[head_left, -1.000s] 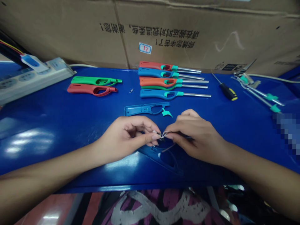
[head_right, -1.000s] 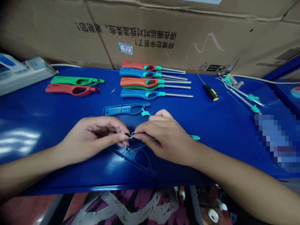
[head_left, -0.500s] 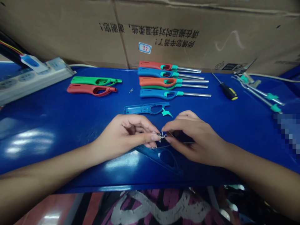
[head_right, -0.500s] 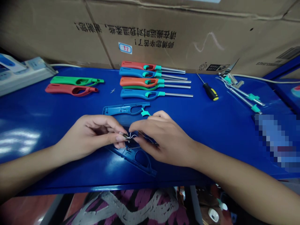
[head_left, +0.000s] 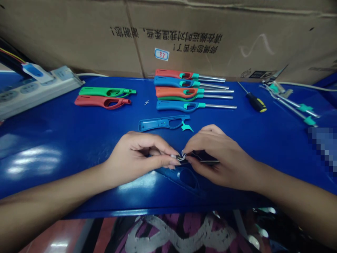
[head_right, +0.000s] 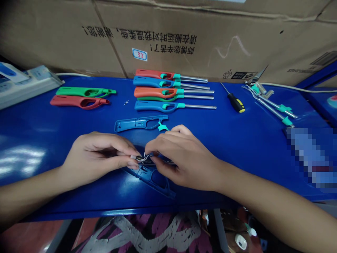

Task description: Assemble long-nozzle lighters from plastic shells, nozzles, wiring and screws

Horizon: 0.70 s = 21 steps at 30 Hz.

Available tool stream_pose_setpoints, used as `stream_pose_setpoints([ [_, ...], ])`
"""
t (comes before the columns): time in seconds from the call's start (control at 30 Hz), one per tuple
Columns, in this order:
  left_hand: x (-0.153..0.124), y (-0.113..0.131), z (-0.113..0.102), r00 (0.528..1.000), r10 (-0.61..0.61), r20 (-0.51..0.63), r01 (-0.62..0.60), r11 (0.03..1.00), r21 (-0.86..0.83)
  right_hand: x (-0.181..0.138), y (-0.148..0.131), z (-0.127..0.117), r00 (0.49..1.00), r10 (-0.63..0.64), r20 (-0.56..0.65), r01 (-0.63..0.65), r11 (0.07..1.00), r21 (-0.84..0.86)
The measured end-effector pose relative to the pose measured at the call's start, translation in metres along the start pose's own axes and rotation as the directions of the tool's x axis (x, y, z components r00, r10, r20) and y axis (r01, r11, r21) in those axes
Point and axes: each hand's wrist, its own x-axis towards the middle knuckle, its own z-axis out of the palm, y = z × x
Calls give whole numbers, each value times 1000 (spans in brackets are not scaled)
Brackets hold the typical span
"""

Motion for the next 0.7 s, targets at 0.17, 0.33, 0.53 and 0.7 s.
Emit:
stream_pose_setpoints([
  [0.17, 0, -1, -3, 998, 57, -2, -57, 993, 107, -1, -3, 0, 988, 155, -3, -151, 965, 213],
  [0.33, 2, -3, -9, 957, 285, 54, -285, 896, 340, 0, -3, -8, 927, 311, 208, -360, 893, 270],
  [0.53, 2, -4, -14, 925, 363, 116, -377, 825, 421, 0, -1, -9, 945, 284, 164, -320, 908, 272],
  [0.7, 4, -5, -9, 940, 327, 102, -340, 861, 379, 0, 2, -2, 945, 288, 153, -319, 914, 250],
])
